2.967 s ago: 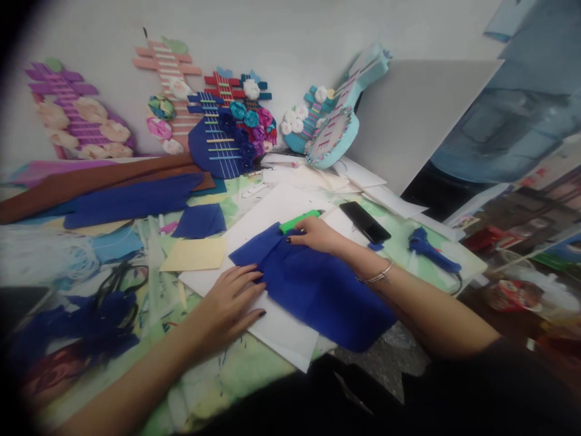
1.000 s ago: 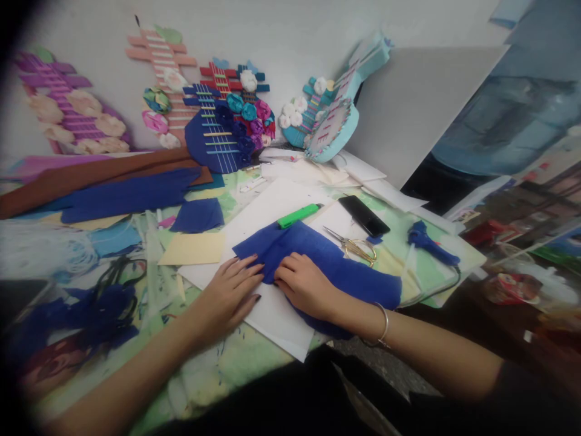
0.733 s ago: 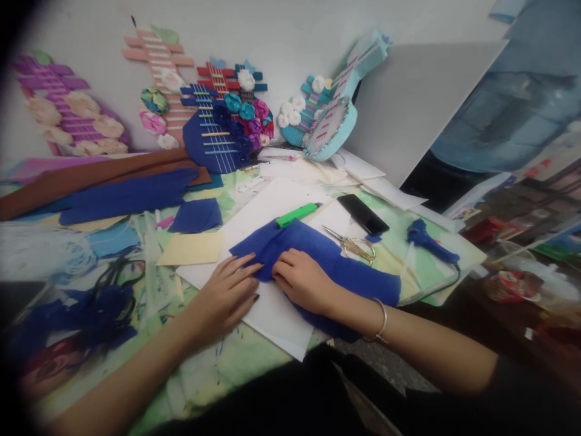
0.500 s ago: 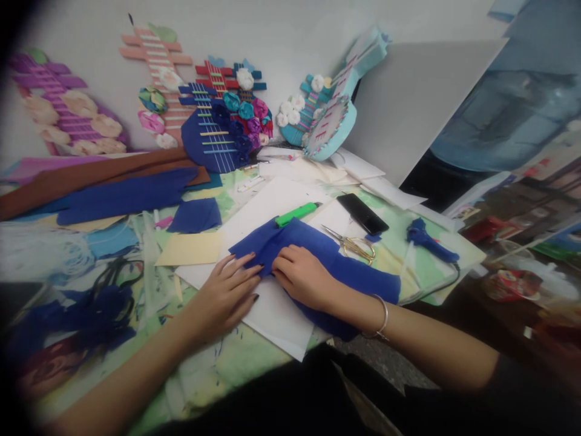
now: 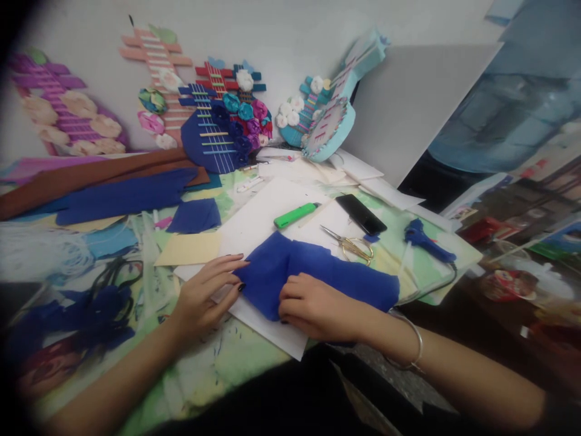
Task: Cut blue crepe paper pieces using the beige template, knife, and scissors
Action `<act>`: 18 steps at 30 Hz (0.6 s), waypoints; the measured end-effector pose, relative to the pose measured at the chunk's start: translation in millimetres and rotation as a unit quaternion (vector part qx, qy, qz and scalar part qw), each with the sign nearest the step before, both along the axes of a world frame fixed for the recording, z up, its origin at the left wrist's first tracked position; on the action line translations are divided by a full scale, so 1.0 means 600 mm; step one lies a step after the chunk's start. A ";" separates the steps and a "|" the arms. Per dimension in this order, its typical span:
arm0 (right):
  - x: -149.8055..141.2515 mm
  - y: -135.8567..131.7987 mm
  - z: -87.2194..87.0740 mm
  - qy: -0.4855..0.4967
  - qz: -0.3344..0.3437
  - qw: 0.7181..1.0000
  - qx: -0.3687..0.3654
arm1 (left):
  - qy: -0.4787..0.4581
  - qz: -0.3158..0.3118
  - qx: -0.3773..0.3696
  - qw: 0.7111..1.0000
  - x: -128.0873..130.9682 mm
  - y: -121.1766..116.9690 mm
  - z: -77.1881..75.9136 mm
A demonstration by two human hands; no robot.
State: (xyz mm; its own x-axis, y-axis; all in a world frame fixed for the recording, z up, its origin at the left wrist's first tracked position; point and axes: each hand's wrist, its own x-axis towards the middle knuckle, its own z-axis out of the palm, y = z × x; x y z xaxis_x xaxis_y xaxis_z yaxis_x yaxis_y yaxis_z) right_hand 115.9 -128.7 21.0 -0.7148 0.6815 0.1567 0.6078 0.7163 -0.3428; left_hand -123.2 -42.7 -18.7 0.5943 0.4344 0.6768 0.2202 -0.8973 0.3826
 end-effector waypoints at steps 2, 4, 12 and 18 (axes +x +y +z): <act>0.009 -0.009 -0.001 0.011 -0.004 1.000 -0.017 | 0.035 0.025 -0.029 0.999 0.005 0.001 -0.007; 0.024 -0.012 -0.007 0.046 -0.064 0.997 0.000 | 0.083 0.074 -0.048 0.993 0.012 0.002 -0.017; 0.111 0.021 -0.064 0.040 -0.356 0.930 0.085 | 0.042 0.208 -0.180 0.960 0.030 0.044 -0.021; 0.118 0.042 -0.057 0.059 -0.369 0.927 -0.012 | 0.043 0.168 -0.373 0.912 0.022 0.063 0.015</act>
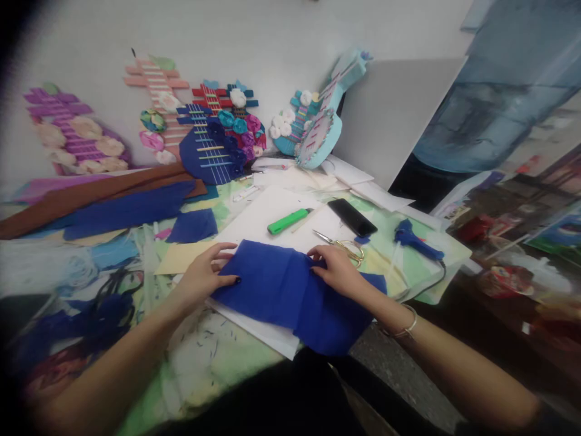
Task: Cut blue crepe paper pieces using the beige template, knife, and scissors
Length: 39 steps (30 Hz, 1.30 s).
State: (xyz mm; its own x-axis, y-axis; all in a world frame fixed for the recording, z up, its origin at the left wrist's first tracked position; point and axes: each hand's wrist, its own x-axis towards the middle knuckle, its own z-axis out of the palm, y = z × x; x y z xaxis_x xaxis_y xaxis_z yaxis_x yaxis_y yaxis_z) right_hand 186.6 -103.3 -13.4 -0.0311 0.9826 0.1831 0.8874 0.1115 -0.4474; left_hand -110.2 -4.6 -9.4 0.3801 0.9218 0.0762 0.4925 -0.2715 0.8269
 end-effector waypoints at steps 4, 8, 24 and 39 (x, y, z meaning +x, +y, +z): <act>-0.011 0.013 0.043 0.019 0.019 1.000 -0.002 | -0.139 0.033 -0.161 0.976 -0.020 -0.028 0.040; -0.031 0.038 0.111 -0.013 0.093 0.991 0.092 | -0.263 0.037 -0.163 0.950 -0.052 -0.067 0.070; -0.163 0.066 0.075 -0.140 0.183 0.949 0.213 | -0.368 0.204 -0.177 0.890 -0.078 -0.122 0.001; -0.174 -0.038 -0.015 -0.160 0.203 0.966 -0.008 | -0.212 0.304 -0.043 0.928 -0.091 -0.163 -0.015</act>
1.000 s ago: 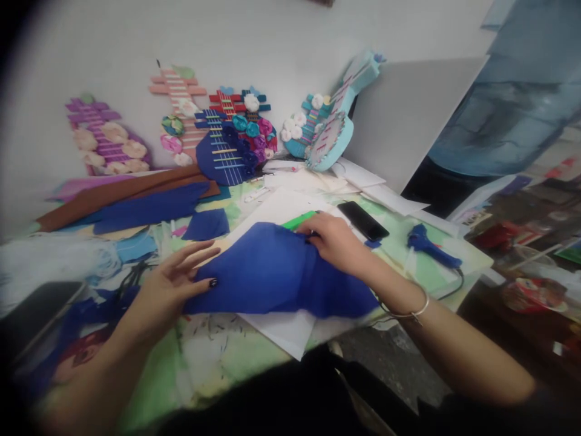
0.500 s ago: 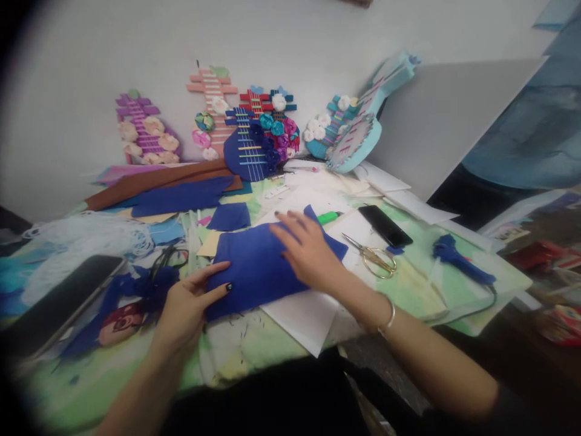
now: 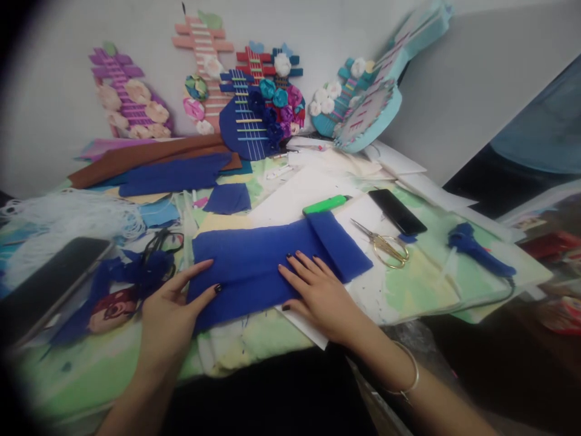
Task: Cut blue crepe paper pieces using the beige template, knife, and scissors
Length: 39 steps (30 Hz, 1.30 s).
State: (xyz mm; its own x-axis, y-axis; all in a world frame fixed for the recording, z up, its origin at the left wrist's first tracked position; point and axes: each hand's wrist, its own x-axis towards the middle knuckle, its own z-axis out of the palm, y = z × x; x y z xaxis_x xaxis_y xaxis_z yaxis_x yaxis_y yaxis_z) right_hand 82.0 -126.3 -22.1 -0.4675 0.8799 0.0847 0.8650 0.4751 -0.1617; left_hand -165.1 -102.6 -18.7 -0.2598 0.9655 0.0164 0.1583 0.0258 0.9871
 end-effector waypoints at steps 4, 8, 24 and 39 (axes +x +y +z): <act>0.009 -0.007 -0.003 0.079 0.011 0.996 0.040 | -0.021 -0.007 -0.008 1.000 -0.001 -0.001 -0.003; 0.071 -0.008 0.008 0.207 -0.123 0.959 0.152 | -0.060 -0.025 0.017 0.998 0.001 0.000 0.000; 0.284 0.043 0.024 0.098 -0.297 0.949 -0.024 | 0.122 -0.178 -0.083 0.973 -0.021 -0.020 0.008; 0.171 -0.100 0.061 0.511 -0.318 0.771 -0.208 | -0.046 -0.035 0.051 0.997 0.076 -0.028 -0.001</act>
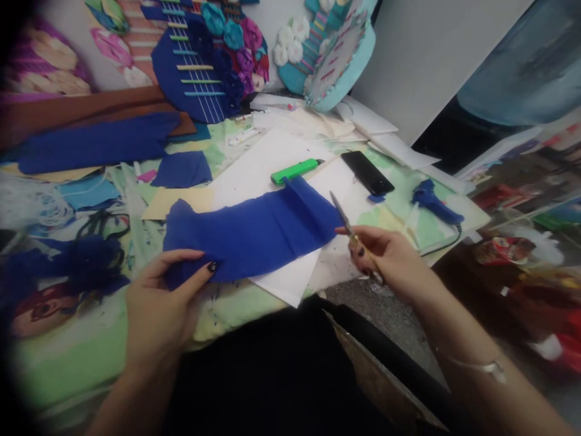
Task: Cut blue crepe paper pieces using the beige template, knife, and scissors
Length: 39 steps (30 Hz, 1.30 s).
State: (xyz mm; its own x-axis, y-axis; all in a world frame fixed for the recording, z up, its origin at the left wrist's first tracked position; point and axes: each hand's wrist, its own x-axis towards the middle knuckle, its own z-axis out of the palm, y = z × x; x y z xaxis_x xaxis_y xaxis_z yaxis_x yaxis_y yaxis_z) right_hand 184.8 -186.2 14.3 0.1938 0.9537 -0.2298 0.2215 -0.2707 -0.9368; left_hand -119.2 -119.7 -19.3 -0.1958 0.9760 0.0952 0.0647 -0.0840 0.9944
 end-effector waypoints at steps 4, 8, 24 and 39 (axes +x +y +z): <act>-0.079 -0.032 0.000 0.107 0.070 0.989 0.069 | -0.095 -0.064 -0.014 0.993 0.043 -0.002 0.010; -0.148 -0.067 -0.016 0.265 0.143 0.953 -0.011 | -0.181 -0.058 -0.037 0.981 0.057 -0.012 0.014; -0.266 -0.070 -0.088 0.271 0.148 0.951 0.020 | -0.111 0.053 -0.063 0.990 0.033 -0.057 -0.009; -0.267 -0.060 -0.070 0.252 0.118 0.959 0.054 | 0.010 0.012 0.042 0.999 0.021 -0.063 -0.021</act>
